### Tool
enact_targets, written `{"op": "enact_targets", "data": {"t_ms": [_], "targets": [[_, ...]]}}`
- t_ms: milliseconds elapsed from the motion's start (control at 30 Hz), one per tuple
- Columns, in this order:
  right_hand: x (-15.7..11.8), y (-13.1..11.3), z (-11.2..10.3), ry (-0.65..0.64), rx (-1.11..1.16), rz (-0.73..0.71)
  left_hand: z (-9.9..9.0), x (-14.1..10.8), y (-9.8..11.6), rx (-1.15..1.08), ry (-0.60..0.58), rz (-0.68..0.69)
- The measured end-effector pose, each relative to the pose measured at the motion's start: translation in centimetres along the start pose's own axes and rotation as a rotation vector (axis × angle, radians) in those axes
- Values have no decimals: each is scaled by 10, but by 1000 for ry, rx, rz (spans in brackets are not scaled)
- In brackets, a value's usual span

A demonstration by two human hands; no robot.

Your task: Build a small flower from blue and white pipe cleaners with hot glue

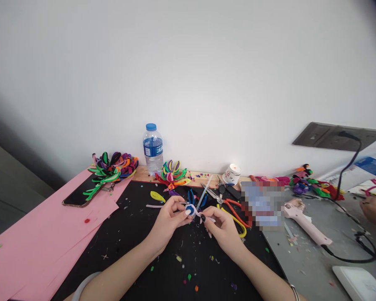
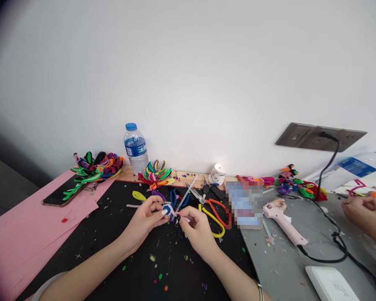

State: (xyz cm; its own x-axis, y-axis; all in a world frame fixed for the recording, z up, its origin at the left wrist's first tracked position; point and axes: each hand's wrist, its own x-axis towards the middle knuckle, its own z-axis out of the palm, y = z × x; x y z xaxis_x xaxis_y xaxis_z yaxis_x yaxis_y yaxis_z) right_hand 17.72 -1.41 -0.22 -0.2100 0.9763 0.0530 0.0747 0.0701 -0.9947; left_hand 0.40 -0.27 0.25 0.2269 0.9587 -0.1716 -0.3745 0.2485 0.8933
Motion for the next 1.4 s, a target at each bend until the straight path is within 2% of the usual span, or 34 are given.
{"op": "enact_targets", "data": {"t_ms": [200,367,500,633,867,1200,1400], "targets": [[-3,2,5,69,-109,15,-1,1,-2,57,59,61],[-2,5,6,42,-144,57,-2,2,-3,106,81,98],[0,8,7,4,-81,97,-1,1,-3,148,92,102],[1,7,7,-4,-63,95,0,0,-5,174,52,126],[-1,0,11,-54,161,249,3,-3,-5,181,-1,121],[-6,-7,16,-13,297,347,5,-5,-4,198,-6,108],[-6,-7,17,-11,355,348,7,-7,-5,200,-7,102]]}}
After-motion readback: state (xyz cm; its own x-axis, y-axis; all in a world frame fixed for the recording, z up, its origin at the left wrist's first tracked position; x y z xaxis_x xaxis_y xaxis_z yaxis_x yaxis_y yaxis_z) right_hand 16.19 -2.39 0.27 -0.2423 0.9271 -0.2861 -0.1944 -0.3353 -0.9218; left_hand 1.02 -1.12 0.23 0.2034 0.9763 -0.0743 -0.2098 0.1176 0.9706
